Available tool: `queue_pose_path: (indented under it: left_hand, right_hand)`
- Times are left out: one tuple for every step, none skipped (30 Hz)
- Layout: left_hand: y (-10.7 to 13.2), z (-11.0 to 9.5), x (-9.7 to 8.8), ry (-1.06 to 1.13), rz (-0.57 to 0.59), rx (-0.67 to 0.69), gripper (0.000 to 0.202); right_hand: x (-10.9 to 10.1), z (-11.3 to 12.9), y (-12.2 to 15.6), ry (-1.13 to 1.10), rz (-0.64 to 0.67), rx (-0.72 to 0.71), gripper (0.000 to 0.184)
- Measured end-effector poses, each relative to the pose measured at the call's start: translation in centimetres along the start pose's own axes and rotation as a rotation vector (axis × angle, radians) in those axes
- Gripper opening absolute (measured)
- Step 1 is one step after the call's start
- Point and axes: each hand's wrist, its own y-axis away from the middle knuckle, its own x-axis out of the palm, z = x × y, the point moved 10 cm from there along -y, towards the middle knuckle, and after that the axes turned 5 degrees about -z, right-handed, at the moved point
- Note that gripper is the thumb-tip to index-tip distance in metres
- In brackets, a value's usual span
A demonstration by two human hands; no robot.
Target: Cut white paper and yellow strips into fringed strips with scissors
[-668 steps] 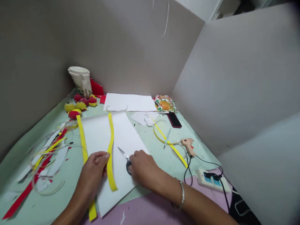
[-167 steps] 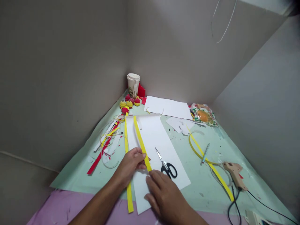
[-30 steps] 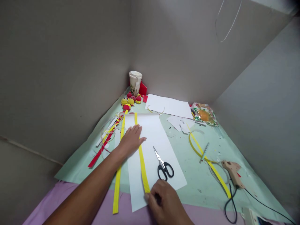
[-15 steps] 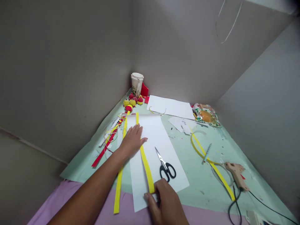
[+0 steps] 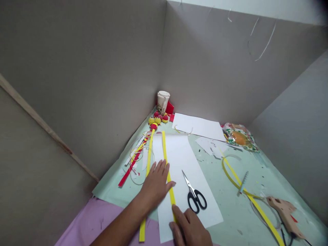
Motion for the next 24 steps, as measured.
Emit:
queue_pose_path:
  left_hand:
    - [-0.3,0.2,-0.1,0.010,-0.007,0.000,0.065]
    - [-0.7,0.4,-0.2,0.021,-0.013,0.002,0.064]
    - [-0.9,0.6,-0.4,0.036,-0.019,0.002,0.064]
    - [-1.1,0.6,-0.7,0.057,-0.030,0.003,0.064]
    - [-1.1,0.6,-1.3,0.086,-0.056,0.001,0.063]
    - [-0.9,0.5,-2.1,0.130,-0.099,-0.006,0.061]
    - [-0.4,0.4,-3.2,0.196,-0.168,-0.016,0.059]
    - [0.3,0.5,-4.5,0.289,-0.246,-0.041,0.055]
    - [1.3,0.8,-5.3,0.416,-0.298,-0.100,0.051]
    - [2.5,1.3,-5.7,0.577,-0.326,-0.197,0.047]
    - [3.9,1.9,-5.5,0.772,-0.317,-0.311,0.044]
    - [5.4,2.2,-4.6,0.996,-0.280,-0.445,0.040]
    - [6.9,2.0,-3.3,1.219,-0.214,-0.563,0.037]
    - [8.3,1.4,-2.1,1.418,-0.142,-0.656,0.037]
    - [9.6,0.8,-1.1,1.570,-0.099,-0.741,0.036]
    - [10.8,0.4,-0.3,1.673,-0.077,-0.823,0.035]
    - [11.8,0.0,0.4,1.750,-0.069,-0.885,0.035]
    - [12.5,-0.3,0.8,1.804,-0.070,-0.933,0.034]
    - [13.1,-0.6,1.2,1.842,-0.072,-0.970,0.033]
    - [13.4,-0.8,1.5,1.872,-0.072,-0.992,0.032]
    - [13.6,-1.0,1.7,1.894,-0.070,-1.007,0.032]
    - [13.6,-1.2,1.9,1.910,-0.064,-1.017,0.031]
    - [13.6,-1.3,2.0,1.920,-0.059,-1.023,0.031]
    - [13.5,-1.5,2.0,1.927,-0.056,-1.027,0.031]
  right_hand:
    - [0.0,0.1,-0.1,0.009,0.015,-0.010,0.033]
    - [-0.1,0.2,-0.1,0.018,0.027,-0.013,0.035]
    - [-0.2,0.3,-0.3,0.021,0.040,-0.016,0.037]
    - [-0.3,0.5,-0.4,0.020,0.055,-0.017,0.038]
    - [-0.4,0.7,-0.6,0.014,0.073,-0.023,0.040]
    - [-0.5,0.9,-0.7,0.007,0.093,-0.034,0.041]
    - [-0.7,1.0,-0.9,0.010,0.109,-0.030,0.041]
    - [-0.9,1.1,-1.1,0.022,0.123,-0.020,0.041]
    - [-1.1,1.1,-1.3,0.036,0.136,-0.007,0.041]
    - [-1.3,1.2,-1.5,0.043,0.153,0.006,0.040]
    - [-1.5,1.2,-1.7,0.043,0.173,0.017,0.038]
    - [-1.5,1.3,-1.8,0.037,0.196,0.025,0.036]
    - [-1.6,1.4,-1.9,0.036,0.222,0.037,0.034]
    - [-1.5,1.4,-2.1,0.041,0.248,0.050,0.032]
    - [-1.4,1.3,-2.2,0.051,0.275,0.068,0.029]
    - [-1.3,1.3,-2.3,0.065,0.299,0.089,0.028]
    - [-1.2,1.2,-2.4,0.078,0.317,0.112,0.026]
    - [-1.2,1.0,-2.5,0.093,0.329,0.139,0.025]
    - [-1.2,0.9,-2.7,0.104,0.330,0.167,0.024]
    - [-1.3,0.8,-2.9,0.112,0.320,0.196,0.023]
    - [-1.4,0.6,-3.1,0.114,0.302,0.223,0.021]
    - [-1.6,0.5,-3.3,0.113,0.281,0.252,0.020]
    - [-1.8,0.3,-3.5,0.106,0.260,0.280,0.018]
    - [-2.0,0.1,-3.6,0.093,0.242,0.307,0.017]
